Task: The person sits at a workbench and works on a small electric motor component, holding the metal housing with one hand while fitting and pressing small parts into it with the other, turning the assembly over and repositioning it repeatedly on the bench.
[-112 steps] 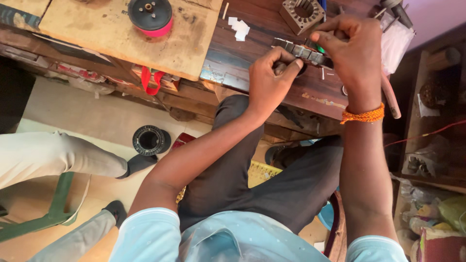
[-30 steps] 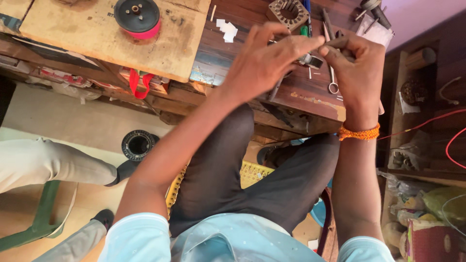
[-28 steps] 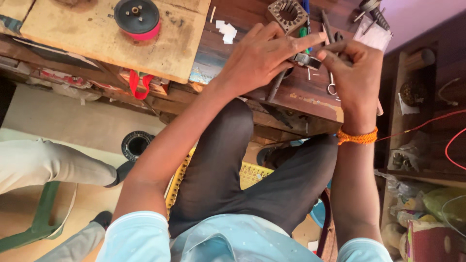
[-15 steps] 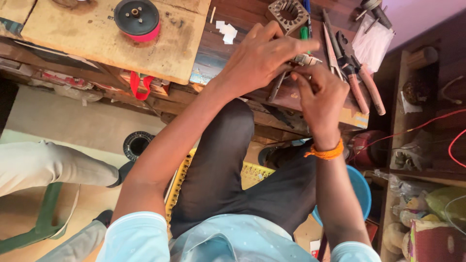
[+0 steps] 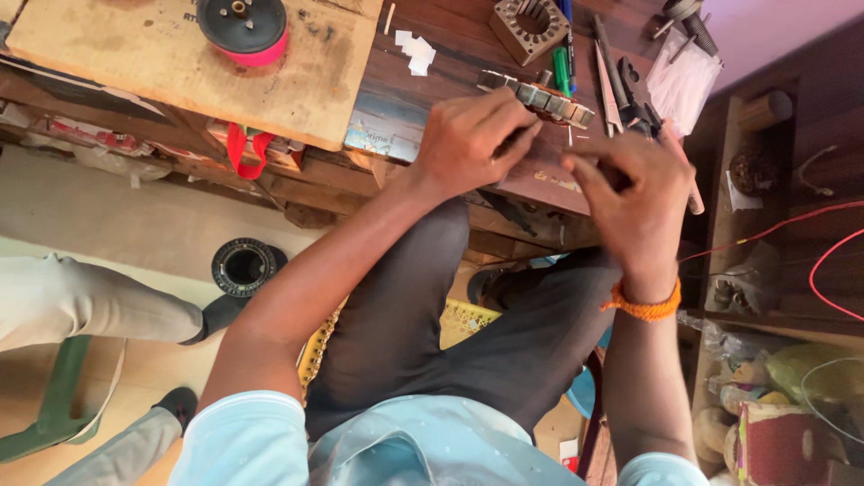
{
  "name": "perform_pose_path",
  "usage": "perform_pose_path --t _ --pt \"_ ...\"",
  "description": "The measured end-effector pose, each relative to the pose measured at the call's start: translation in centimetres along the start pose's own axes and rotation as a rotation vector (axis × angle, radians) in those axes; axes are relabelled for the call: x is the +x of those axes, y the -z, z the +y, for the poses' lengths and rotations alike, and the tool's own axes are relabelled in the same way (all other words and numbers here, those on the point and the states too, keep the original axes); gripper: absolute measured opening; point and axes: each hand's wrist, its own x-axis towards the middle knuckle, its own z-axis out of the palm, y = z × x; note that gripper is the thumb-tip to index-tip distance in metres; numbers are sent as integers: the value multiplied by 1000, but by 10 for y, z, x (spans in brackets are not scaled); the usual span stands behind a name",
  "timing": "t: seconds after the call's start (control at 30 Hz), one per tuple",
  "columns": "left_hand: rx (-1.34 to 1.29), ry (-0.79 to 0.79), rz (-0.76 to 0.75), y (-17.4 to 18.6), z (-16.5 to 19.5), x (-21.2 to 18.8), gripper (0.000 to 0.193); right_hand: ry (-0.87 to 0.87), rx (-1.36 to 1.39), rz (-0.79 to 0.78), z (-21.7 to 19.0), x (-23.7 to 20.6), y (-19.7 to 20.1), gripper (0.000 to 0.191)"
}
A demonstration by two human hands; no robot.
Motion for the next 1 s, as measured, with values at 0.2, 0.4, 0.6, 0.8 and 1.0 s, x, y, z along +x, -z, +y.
perform_pose_path --t 0.2,0.4,0.6,0.8,1.0 --pt "-135 432 116 -6 26 0 17 7 36 70 12 50 -22 8" --pt "-349 736 169 -20 27 6 16 -70 93 -16 30 77 -31 9" --pt "-414 830 200 -26 25 4 18 -77 137 -62 51 84 -33 11" --pt "-245 671 183 -14 39 8 15 -70 97 -34 65 77 -24 9" --pt "158 -4 -112 7 16 26 63 -315 248 -28 55 49 -4 10"
